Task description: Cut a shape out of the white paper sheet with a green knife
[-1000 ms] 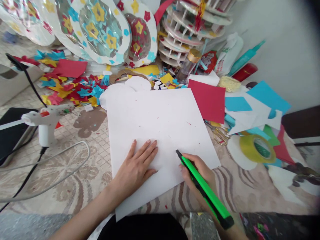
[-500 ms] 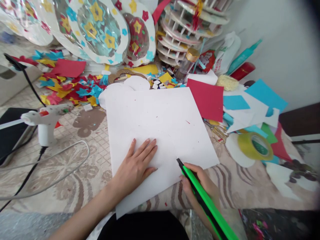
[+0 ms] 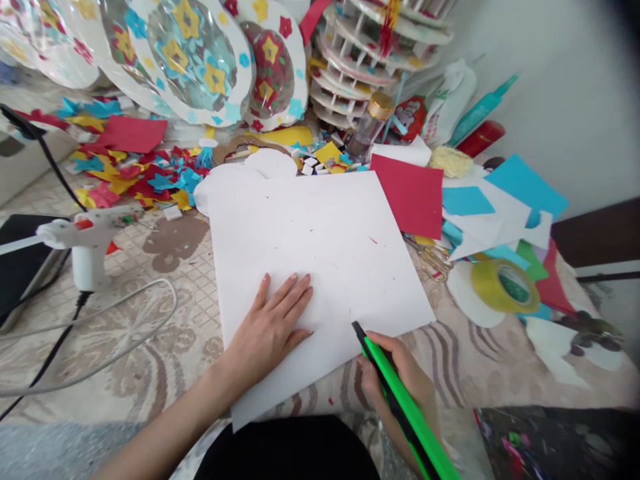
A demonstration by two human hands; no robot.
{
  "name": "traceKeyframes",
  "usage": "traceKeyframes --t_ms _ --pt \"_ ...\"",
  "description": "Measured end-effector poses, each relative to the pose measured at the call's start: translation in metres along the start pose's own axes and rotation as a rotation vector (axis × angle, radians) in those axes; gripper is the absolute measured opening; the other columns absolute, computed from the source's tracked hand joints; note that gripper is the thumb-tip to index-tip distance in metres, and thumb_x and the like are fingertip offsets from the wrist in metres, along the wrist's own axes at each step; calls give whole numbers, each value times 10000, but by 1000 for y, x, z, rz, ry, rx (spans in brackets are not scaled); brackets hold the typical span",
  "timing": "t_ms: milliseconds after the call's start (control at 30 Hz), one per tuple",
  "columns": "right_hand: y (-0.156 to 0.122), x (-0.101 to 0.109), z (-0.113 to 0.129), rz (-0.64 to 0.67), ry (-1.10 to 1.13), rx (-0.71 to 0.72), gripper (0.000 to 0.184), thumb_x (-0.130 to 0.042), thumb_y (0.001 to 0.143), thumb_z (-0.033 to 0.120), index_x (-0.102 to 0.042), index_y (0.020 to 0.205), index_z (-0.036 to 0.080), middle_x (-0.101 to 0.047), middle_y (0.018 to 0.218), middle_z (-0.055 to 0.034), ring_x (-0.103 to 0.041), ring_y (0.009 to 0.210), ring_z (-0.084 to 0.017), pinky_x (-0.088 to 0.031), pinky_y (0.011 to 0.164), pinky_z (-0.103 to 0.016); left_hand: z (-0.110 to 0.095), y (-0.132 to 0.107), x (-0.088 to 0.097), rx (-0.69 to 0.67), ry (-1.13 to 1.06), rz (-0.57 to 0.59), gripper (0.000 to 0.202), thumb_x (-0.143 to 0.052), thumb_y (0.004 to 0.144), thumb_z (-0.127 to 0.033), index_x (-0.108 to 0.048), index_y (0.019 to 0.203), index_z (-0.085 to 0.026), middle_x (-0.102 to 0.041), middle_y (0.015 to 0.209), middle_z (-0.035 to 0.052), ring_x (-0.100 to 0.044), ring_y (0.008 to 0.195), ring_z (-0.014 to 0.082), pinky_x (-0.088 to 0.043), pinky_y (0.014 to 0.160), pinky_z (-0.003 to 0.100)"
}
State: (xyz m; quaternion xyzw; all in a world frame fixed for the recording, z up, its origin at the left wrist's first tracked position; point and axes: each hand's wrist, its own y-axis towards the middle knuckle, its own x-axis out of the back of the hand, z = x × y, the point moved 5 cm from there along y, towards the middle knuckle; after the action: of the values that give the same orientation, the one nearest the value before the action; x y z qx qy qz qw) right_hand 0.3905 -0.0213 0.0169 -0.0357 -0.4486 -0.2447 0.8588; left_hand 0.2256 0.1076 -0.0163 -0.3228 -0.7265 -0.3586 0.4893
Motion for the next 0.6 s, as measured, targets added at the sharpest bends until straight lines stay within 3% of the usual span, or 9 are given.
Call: traceKeyframes --t_ms 600 --pt "-19 -1 -4 -44 -23 -114 280 -576 808 336 -618 1059 218 -718 826 -41 -691 681 -217 -564 633 -303 0 0 -1 0 -4 1 555 -476 945 -374 -369 1436 -139 -379 1514 116 -318 1418 281 -174 1175 584"
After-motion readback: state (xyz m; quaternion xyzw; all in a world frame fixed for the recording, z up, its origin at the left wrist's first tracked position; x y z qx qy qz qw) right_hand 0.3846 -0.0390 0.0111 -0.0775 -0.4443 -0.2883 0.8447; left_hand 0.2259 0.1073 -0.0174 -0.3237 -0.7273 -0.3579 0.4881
